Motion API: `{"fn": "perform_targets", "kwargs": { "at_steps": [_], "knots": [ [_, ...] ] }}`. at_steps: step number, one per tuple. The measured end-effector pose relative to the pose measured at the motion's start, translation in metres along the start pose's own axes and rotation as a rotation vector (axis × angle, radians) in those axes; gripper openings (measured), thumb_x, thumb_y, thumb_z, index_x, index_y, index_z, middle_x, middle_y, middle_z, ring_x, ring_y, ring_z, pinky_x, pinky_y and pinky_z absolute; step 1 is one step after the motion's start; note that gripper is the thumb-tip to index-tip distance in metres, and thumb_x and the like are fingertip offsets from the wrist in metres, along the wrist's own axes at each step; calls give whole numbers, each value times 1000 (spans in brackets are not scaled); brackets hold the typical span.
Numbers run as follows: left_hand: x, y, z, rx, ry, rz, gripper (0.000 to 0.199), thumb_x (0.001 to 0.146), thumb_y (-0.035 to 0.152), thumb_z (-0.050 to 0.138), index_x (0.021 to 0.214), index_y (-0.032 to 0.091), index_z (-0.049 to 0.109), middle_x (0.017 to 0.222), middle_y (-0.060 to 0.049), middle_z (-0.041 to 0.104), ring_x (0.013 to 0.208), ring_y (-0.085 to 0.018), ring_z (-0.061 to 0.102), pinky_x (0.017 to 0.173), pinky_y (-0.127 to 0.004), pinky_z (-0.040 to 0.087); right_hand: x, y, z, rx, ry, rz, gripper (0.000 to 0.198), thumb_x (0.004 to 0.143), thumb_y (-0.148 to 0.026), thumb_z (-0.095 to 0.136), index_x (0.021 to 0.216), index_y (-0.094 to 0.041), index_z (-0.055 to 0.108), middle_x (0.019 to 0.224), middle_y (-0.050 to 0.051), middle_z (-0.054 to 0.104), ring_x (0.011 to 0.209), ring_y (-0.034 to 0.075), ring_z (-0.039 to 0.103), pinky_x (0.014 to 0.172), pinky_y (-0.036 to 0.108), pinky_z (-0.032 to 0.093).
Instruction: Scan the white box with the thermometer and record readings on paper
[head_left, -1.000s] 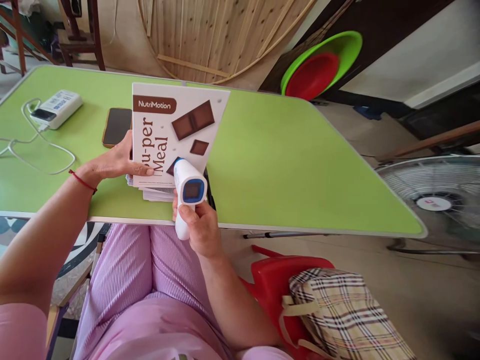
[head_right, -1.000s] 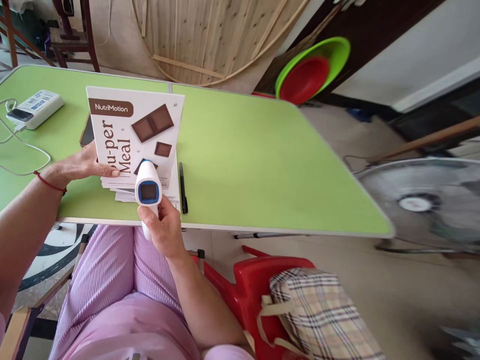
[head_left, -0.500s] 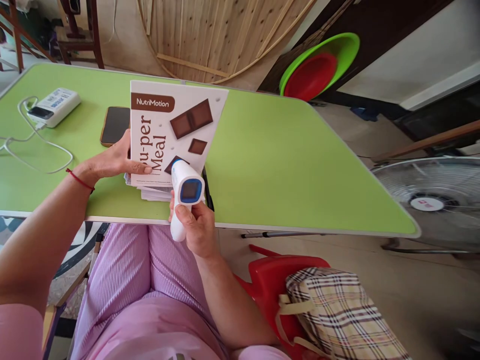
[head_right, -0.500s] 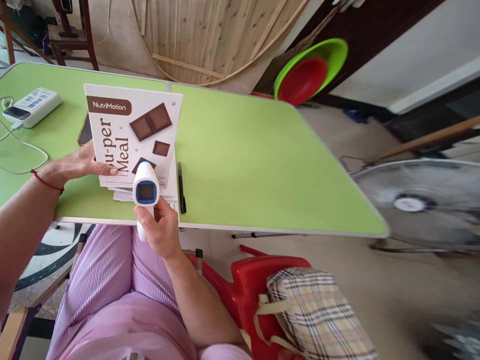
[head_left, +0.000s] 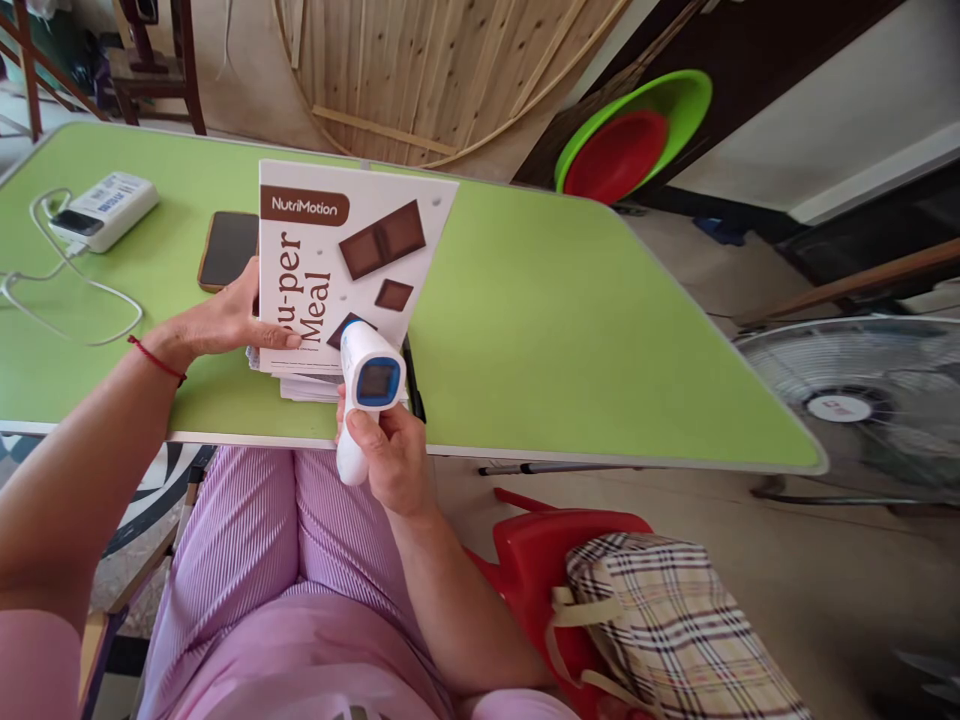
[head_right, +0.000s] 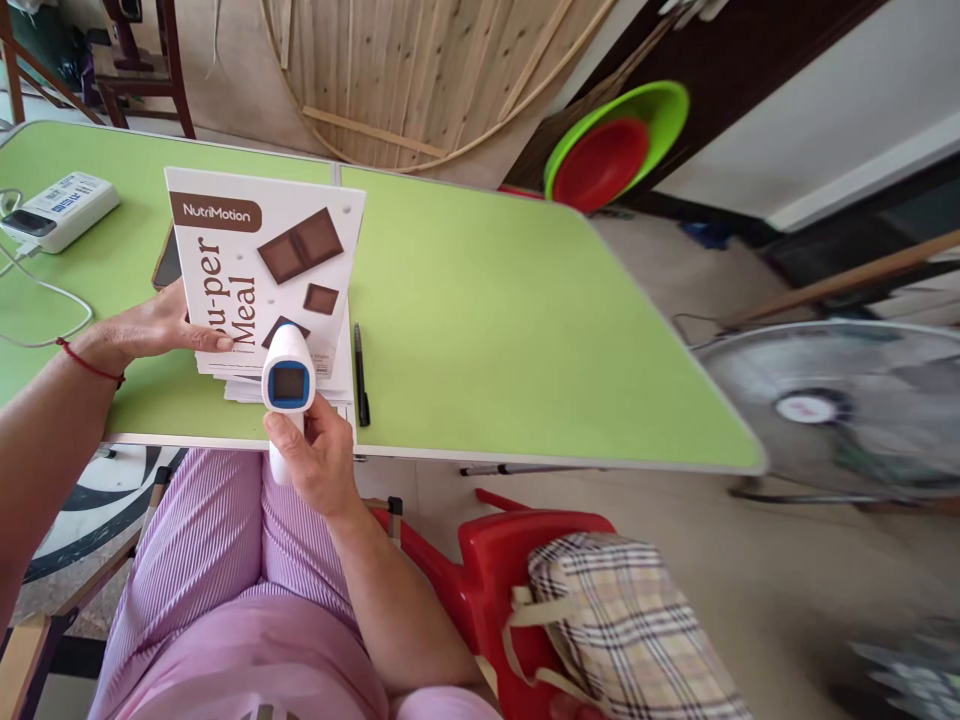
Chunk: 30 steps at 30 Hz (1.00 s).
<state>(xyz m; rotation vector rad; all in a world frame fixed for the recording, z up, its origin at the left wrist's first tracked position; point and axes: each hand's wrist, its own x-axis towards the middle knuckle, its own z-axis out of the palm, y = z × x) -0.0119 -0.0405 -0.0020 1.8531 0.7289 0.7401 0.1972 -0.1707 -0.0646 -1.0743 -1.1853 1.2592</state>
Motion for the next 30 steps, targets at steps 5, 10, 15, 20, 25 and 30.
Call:
{"fn": "perform_targets", "kwargs": {
  "at_steps": [5, 10, 15, 20, 25, 30],
  "knots": [
    [0, -1, 0, 16, 12, -14, 61, 62, 54, 88, 109, 23, 66, 100, -4, 74, 109, -35, 61, 94, -53, 53, 0, -1, -1, 2, -11, 12, 42, 79, -63, 70, 83, -21, 65, 68, -1, 55, 62, 15, 50, 59, 31, 45],
    [1, -1, 0, 21, 4, 13, 60, 62, 56, 88, 108, 24, 67, 95, -3, 74, 107, -35, 61, 92, -53, 54, 1, -4, 0, 7, -8, 7, 44, 77, -64, 71, 84, -21, 66, 70, 0, 57, 63, 15, 50, 59, 31, 45],
    [0, -1, 0, 8, 13, -12, 69, 61, 53, 90, 117, 23, 64, 99, -4, 74, 105, -35, 63, 90, -52, 55, 1, -5, 0, 6, -4, 6, 45, 76, -64, 71, 87, -20, 66, 73, 1, 59, 63, 15, 50, 59, 31, 45],
    [0, -5, -1, -15, 18, -26, 73, 60, 50, 91, 121, 21, 63, 100, -4, 74, 106, -35, 63, 91, -52, 54, 0, -3, 0, 23, 0, 13, 42, 76, -61, 72, 82, -21, 65, 69, -1, 55, 62, 14, 48, 59, 31, 45],
    [0, -9, -2, -21, 17, 12, 71, 63, 48, 90, 123, 24, 62, 95, -2, 75, 103, -34, 63, 92, -54, 53, -1, -2, 0, 40, -5, 31, 42, 76, -61, 73, 84, -21, 66, 69, -1, 55, 62, 14, 48, 58, 31, 45],
    [1, -5, -2, -24, 9, 5, 66, 62, 50, 90, 118, 25, 64, 95, -3, 76, 101, -34, 64, 90, -53, 54, 0, -1, -1, 53, 1, 34, 40, 76, -59, 73, 83, -21, 65, 69, -1, 54, 63, 14, 47, 59, 31, 44]
  ]
}}
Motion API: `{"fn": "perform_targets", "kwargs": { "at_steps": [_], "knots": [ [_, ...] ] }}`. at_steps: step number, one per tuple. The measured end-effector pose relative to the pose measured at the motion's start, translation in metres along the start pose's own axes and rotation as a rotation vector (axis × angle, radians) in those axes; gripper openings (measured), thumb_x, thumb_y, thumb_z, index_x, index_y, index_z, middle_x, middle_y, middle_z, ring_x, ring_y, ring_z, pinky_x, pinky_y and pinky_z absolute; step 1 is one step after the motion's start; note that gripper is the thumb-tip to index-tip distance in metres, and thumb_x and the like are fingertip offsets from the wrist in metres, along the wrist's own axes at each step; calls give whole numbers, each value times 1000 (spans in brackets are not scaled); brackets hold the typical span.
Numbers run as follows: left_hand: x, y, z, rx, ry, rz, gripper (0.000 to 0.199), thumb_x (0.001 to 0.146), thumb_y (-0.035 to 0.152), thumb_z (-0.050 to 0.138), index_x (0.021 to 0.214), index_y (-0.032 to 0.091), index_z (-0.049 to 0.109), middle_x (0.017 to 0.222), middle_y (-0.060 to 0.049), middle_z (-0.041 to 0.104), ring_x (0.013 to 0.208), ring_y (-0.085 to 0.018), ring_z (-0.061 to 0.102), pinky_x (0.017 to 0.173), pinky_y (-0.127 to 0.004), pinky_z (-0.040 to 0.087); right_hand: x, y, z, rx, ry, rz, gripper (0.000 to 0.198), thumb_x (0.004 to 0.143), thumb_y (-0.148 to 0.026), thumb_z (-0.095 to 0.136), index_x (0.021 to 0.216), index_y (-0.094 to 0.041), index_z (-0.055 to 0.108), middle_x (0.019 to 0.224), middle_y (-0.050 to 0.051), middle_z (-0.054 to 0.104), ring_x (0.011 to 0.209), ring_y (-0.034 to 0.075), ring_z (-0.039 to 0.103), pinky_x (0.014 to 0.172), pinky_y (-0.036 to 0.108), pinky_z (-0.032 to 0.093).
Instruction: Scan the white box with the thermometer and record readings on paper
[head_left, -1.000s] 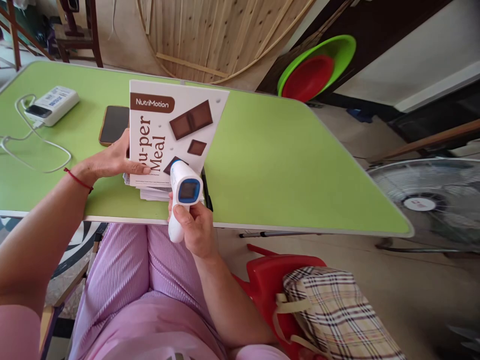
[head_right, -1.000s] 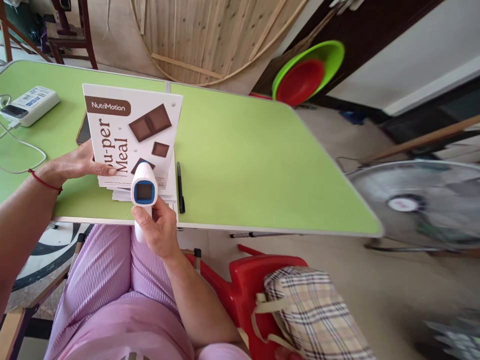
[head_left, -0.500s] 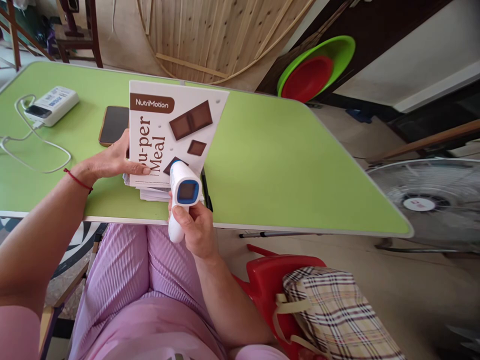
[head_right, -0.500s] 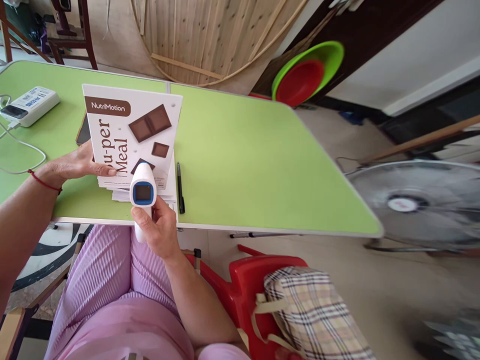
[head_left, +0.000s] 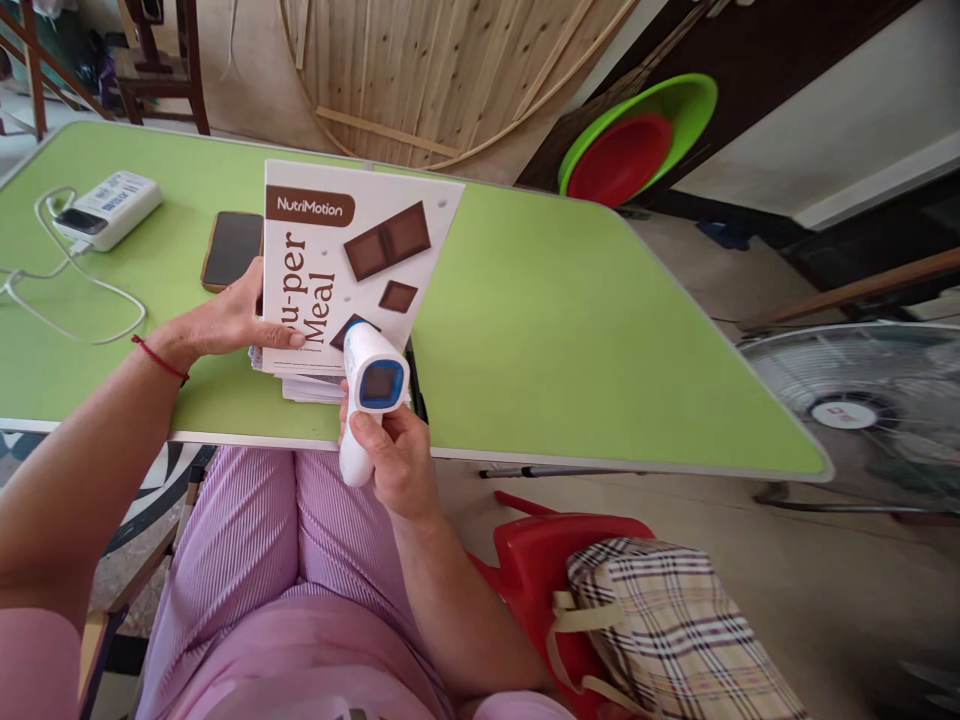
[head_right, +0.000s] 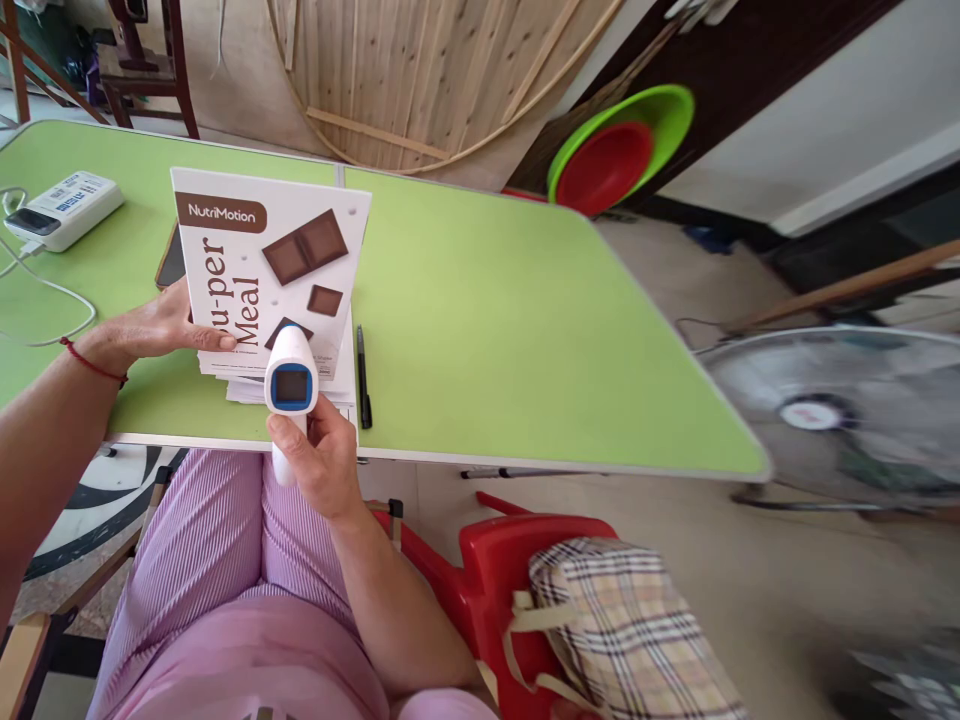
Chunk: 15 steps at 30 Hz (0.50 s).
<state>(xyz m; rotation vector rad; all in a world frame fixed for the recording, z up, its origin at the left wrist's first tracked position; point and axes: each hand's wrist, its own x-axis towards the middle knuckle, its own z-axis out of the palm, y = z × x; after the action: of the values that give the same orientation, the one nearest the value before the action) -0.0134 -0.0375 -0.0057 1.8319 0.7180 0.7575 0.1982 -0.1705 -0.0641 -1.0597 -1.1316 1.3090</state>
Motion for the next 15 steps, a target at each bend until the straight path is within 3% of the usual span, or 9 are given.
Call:
{"fn": "perform_targets", "kwargs": {
  "at_steps": [9, 12, 15],
  "knots": [
    [-2, -3, 2, -45, 50, -13, 62, 64, 50, 91, 113, 22, 66, 108, -6, 75, 107, -35, 65, 94, -52, 54, -5, -3, -3, 47, -8, -32, 40, 79, -61, 72, 83, -22, 66, 69, -1, 58, 61, 14, 49, 56, 29, 44],
    [-4, -7, 2, -71, 101, 2, 64, 65, 46, 92, 116, 21, 64, 114, -9, 73, 113, -35, 66, 97, -49, 54, -1, -17, -26, -52, 100, -114, 43, 79, -65, 70, 86, -22, 68, 74, 2, 64, 63, 16, 55, 55, 30, 46],
    [-5, -8, 1, -82, 190, 2, 78, 62, 47, 95, 127, 21, 58, 123, -11, 69, 125, -37, 61, 102, -48, 53, 16, -30, -67, -341, 234, -177, 45, 78, -66, 70, 89, -22, 71, 76, 4, 67, 64, 17, 56, 56, 32, 47]
  ]
}}
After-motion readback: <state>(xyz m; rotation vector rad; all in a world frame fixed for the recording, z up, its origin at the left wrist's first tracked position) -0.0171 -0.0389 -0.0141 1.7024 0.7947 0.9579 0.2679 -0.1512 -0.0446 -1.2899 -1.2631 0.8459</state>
